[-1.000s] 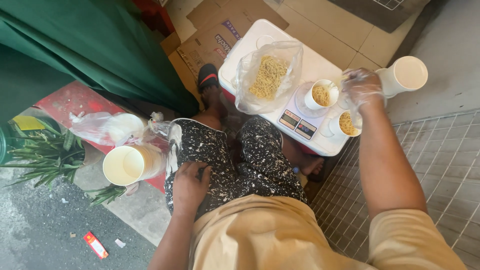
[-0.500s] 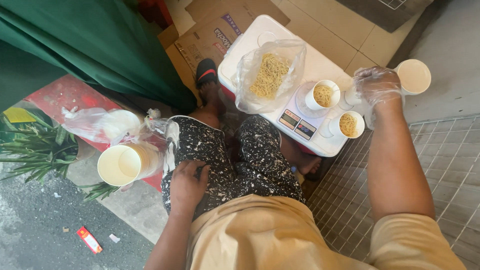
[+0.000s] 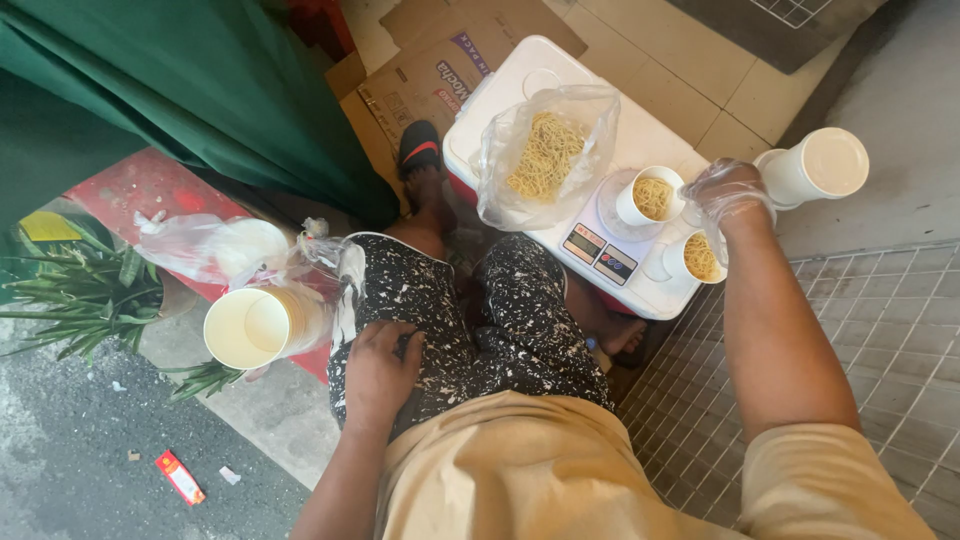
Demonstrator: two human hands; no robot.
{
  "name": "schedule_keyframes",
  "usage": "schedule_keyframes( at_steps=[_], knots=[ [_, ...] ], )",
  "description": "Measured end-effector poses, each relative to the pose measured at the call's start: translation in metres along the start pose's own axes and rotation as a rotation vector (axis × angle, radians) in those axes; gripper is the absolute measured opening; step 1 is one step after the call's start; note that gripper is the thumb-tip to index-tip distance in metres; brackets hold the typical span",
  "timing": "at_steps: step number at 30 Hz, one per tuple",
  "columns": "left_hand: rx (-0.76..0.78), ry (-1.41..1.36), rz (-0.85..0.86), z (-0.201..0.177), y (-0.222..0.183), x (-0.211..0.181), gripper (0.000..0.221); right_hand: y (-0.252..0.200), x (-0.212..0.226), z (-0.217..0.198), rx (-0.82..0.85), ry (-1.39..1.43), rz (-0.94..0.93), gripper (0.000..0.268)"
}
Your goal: Portioning cooked noodles from a bag into individual cups using a digital scale for consistent weight.
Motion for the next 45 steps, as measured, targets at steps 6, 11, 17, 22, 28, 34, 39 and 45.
schedule_keyframes(
  at_steps=[6,11,17,22,28,34,39,45],
  knots=[
    [0.003,-0.008,-0.006,-0.001,-0.002,-0.001,0.016,0.011,-0.023,0.007,0.021,0.002,0.053,0.036],
    [-0.008,-0.013,-0.005,0.002,-0.002,0.001,0.016,0.018,-0.047,0.009,-0.162,0.281,-0.030,0.016],
    [-0.031,-0.005,-0.004,0.004,-0.002,0.002,0.017,-0.052,0.098,-0.032,-0.169,0.458,-0.163,0.011],
    [-0.014,-0.011,-0.020,0.002,0.004,-0.001,0.017,-0.004,0.155,0.063,0.044,0.365,-0.256,0.016],
    [0.014,-0.053,-0.034,-0.006,0.009,-0.005,0.015,0.050,0.205,0.169,0.316,0.092,-0.058,0.053],
    [0.043,-0.074,-0.066,-0.004,0.014,-0.007,0.013,0.037,0.244,0.178,0.224,-0.089,-0.156,0.024],
    [0.049,-0.095,-0.036,-0.005,0.016,-0.007,0.014,0.024,0.258,0.169,0.242,-0.067,-0.134,0.025],
    [0.034,-0.096,-0.011,-0.007,0.015,-0.009,0.014,0.007,0.262,0.133,0.332,-0.248,-0.313,0.035]
  ],
)
Point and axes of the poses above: each hand's wrist, its own y-axis towards the middle knuckle, its own z-axis out of the palm, x = y × z, the point moved 9 cm from there along y, towards the middle knuckle, and after that the axes turned 13 degrees about y, right-handed, at the moved point
